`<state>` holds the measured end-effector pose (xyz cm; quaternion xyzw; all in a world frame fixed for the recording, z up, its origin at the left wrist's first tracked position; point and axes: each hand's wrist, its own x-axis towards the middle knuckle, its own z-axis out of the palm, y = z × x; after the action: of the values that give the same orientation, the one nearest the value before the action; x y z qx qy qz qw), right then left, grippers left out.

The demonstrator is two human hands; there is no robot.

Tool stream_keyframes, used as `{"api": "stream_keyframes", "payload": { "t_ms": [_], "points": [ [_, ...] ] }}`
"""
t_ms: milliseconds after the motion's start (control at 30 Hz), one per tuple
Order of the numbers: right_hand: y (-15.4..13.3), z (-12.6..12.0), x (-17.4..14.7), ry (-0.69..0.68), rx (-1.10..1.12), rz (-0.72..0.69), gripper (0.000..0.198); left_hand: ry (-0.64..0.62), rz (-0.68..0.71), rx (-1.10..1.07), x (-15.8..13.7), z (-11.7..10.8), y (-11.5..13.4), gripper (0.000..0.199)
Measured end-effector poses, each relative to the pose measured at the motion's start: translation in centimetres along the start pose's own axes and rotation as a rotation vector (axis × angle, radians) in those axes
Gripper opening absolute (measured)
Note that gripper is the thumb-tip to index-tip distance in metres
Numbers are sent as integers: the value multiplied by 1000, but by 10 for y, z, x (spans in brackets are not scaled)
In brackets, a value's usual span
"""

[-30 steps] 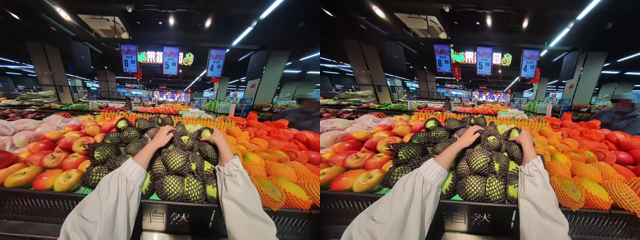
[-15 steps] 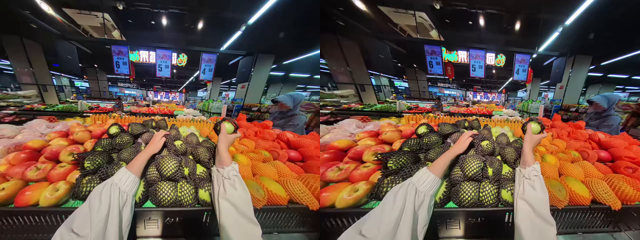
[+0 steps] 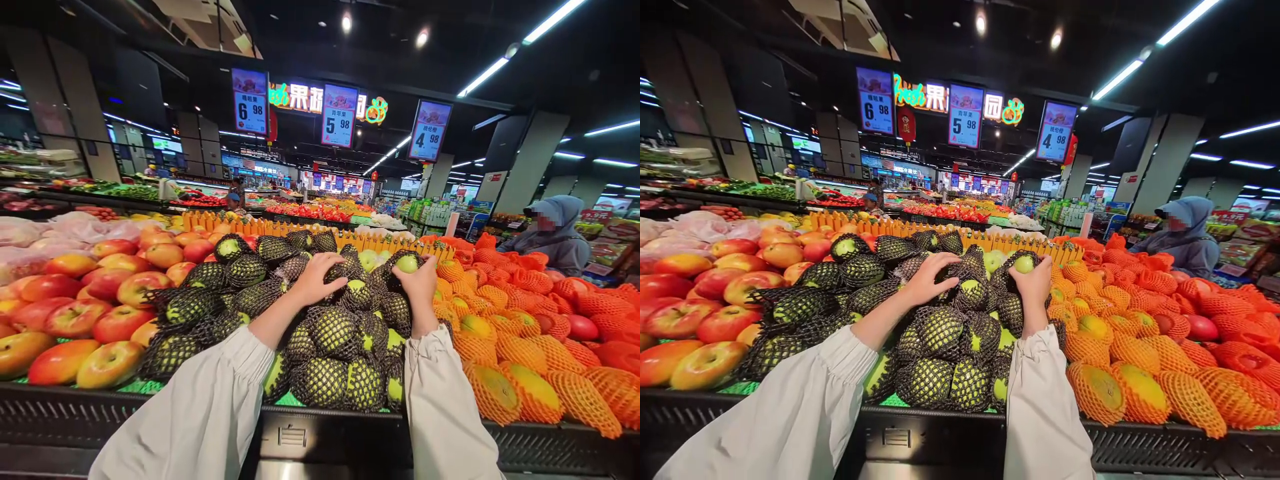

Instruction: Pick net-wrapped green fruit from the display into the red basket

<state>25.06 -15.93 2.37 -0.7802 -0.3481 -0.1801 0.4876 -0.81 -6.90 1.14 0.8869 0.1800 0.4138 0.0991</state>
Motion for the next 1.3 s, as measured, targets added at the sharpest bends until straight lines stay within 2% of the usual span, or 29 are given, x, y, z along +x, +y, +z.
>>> {"api": "stream_keyframes", "payload": {
  "t_ms": [100, 167, 267, 333, 367, 433, 533, 600, 667, 733, 833, 933, 1067, 1200, 1300],
  "points": [
    [-1, 2, 0, -145, -113, -28, 76, -196, 61, 64, 4, -2, 22, 60],
    [-3, 4, -1, -223, -181, -27, 77, -349, 1, 194, 10, 0, 37, 77],
    [-7, 6, -3, -262, -241, -5, 78, -461, -128, 383, 28, 6, 51, 117],
    [-8, 6, -4, -261, -257, -4, 78, -567, -181, 423, 43, 9, 55, 140],
    [-8, 6, -5, -260, -262, -6, 78, -634, -186, 418, 51, 10, 56, 144],
    [-9, 5, -6, -267, -268, -5, 78, -739, -148, 392, 65, 11, 55, 143],
    [-11, 3, -7, -289, -273, 7, 78, -811, -65, 380, 80, 13, 52, 127],
    [-13, 2, -7, -294, -276, 13, 79, -902, -45, 351, 86, 15, 50, 116],
    [-14, 2, -8, -290, -277, 14, 78, -997, -28, 269, 91, 16, 48, 105],
    [-15, 2, -8, -286, -280, 12, 78, -1033, -24, 178, 98, 15, 44, 98],
    [-15, 4, -8, -288, -288, 10, 79, -1001, -86, 80, 112, 10, 35, 88],
    [-14, 6, -7, -288, -290, 21, 79, -945, -174, -93, 127, 3, 20, 69],
    [-15, 6, -7, -283, -294, 22, 79, -669, -270, -143, 147, -4, -8, 48],
    [-16, 8, -7, -267, -296, 31, 79, -405, -348, -116, 167, 9, -37, 59],
    [-15, 12, -8, -217, -302, 40, 81, -148, -416, 4, 177, 35, -52, 86]
  ]
}}
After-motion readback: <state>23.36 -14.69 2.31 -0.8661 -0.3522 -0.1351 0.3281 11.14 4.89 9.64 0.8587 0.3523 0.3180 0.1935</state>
